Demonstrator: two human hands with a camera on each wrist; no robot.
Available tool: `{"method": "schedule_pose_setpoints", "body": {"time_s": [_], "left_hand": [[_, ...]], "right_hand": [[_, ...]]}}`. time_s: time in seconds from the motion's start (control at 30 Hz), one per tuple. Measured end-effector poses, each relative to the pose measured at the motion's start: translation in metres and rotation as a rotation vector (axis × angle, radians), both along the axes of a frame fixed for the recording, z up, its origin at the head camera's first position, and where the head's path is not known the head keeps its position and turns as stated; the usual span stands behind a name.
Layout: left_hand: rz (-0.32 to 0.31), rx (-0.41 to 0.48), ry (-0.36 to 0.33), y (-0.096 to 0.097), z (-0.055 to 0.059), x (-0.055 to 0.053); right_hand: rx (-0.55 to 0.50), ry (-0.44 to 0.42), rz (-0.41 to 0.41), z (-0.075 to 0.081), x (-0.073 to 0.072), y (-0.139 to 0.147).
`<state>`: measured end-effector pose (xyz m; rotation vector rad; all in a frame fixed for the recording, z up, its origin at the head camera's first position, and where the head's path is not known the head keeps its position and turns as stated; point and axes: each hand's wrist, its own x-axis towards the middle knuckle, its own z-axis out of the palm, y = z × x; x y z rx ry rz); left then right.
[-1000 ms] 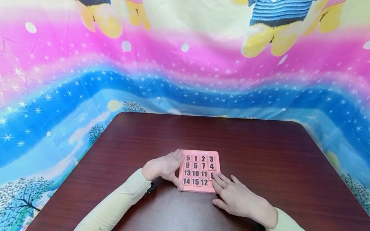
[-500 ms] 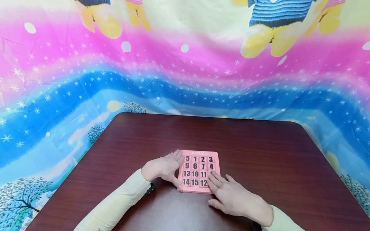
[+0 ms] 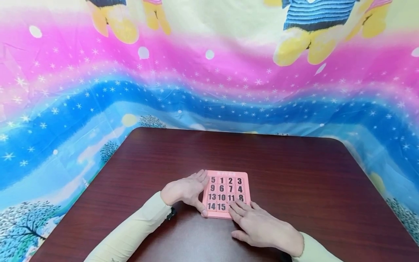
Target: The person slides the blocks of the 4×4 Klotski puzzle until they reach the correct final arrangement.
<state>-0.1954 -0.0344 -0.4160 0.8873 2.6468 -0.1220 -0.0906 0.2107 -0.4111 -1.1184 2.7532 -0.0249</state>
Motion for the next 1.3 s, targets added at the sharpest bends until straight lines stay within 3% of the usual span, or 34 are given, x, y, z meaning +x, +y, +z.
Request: {"method": "schedule_pose_setpoints", "body": {"time_s": [0.67, 1.0, 1.3], "left_hand": [[0.006, -0.009, 0.002, 0.001, 0.0, -0.001], [0.014, -0.007, -0.004, -0.001, 0.0, -0.002], [-0.004, -0.014, 0.005, -0.001, 0.001, 0.0]], "right_hand": [[-0.058, -0.063, -0.072, 0.004, 0.0, 0.025], [-0.032, -0.019, -0.003, 0.014, -0.006, 0.001], [-0.022, -0.05, 0.032, 0.013, -0.012, -0.023]]}}
